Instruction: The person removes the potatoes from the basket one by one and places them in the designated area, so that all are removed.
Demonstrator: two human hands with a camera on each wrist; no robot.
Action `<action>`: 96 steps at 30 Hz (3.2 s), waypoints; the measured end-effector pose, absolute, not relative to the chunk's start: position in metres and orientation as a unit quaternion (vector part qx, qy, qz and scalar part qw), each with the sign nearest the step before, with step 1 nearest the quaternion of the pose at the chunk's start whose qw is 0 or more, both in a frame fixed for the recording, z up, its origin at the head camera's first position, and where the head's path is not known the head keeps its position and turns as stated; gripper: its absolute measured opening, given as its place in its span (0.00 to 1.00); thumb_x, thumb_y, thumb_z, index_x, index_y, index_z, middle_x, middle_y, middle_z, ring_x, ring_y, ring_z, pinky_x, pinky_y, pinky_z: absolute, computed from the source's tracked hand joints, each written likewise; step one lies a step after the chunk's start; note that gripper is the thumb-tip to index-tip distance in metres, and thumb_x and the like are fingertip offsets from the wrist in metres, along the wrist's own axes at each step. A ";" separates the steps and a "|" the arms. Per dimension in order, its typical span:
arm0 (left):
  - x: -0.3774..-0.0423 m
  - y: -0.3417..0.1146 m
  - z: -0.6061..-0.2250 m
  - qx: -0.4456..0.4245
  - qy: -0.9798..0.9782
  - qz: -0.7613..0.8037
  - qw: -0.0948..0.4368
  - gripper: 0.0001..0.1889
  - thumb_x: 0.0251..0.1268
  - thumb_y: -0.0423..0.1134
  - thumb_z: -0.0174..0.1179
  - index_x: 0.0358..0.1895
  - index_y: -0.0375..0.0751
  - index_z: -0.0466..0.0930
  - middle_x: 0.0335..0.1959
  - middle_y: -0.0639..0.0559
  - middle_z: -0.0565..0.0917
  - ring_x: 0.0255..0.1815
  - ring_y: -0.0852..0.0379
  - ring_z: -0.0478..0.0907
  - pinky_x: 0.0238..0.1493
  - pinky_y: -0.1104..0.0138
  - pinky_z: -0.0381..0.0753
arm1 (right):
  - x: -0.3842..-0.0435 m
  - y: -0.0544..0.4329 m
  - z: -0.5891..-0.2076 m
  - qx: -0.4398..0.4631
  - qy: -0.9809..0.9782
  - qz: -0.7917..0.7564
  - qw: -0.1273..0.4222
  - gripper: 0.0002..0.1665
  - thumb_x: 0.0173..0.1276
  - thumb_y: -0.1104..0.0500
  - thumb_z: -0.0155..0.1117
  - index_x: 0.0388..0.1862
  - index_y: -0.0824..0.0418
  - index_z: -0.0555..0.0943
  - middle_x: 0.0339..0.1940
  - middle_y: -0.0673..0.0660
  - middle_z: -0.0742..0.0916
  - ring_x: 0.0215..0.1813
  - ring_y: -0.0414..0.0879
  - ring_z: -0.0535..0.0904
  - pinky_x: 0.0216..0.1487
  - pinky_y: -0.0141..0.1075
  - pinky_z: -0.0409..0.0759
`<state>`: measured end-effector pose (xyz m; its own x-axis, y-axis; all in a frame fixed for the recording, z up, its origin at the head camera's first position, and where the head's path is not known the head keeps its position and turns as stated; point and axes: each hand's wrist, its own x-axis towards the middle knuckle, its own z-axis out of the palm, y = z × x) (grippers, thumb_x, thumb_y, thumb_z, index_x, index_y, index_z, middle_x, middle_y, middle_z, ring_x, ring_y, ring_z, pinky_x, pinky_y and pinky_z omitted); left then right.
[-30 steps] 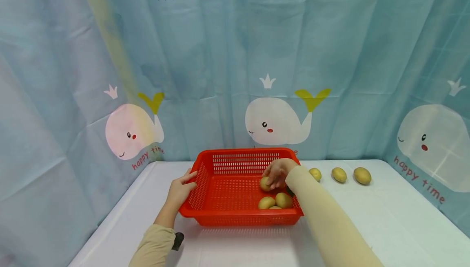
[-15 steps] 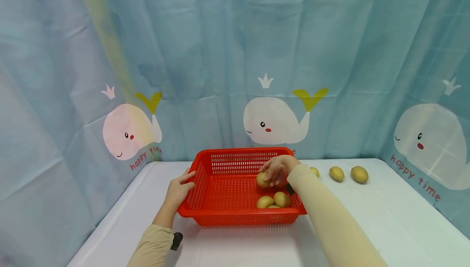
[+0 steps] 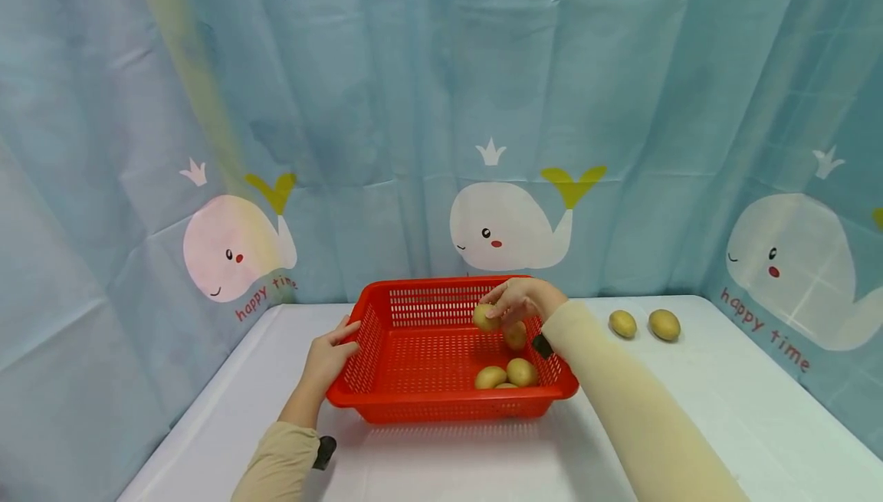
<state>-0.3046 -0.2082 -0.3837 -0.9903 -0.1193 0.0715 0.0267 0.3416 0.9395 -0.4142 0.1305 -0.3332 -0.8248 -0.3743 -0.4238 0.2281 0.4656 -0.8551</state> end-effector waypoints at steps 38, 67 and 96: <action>-0.305 -0.210 -0.387 0.028 -0.820 -0.569 0.058 0.26 0.66 0.29 0.48 0.69 0.31 0.66 0.75 0.43 0.56 0.75 0.38 0.50 0.64 0.50 0.67 | -0.357 0.174 -0.299 -0.080 0.788 -0.587 0.168 0.32 0.68 0.67 0.61 0.69 0.71 0.65 0.56 0.65 0.77 0.43 0.50 0.82 0.49 0.43 0.80; -0.305 -0.211 -0.383 0.020 -0.816 -0.575 0.057 0.27 0.65 0.30 0.49 0.69 0.32 0.65 0.75 0.43 0.56 0.76 0.38 0.48 0.66 0.49 0.64 | -0.331 0.227 -0.300 -0.076 0.759 -0.637 0.107 0.36 0.69 0.60 0.61 0.69 0.76 0.60 0.41 0.54 0.83 0.41 0.48 0.82 0.46 0.38 0.81; -0.308 -0.211 -0.384 0.035 -0.817 -0.573 0.046 0.27 0.67 0.30 0.48 0.70 0.34 0.65 0.76 0.45 0.56 0.76 0.40 0.49 0.64 0.51 0.66 | -0.322 0.293 -0.298 -0.031 0.768 -0.638 0.045 0.44 0.71 0.59 0.60 0.75 0.74 0.49 0.41 0.48 0.78 0.37 0.39 0.81 0.44 0.35 0.82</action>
<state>-0.3084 -0.2113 -0.3842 -0.9934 -0.1090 0.0350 -0.0042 0.3401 0.9404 -0.3215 0.2929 -0.2983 -0.9940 -0.1050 -0.0307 0.0110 0.1830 -0.9830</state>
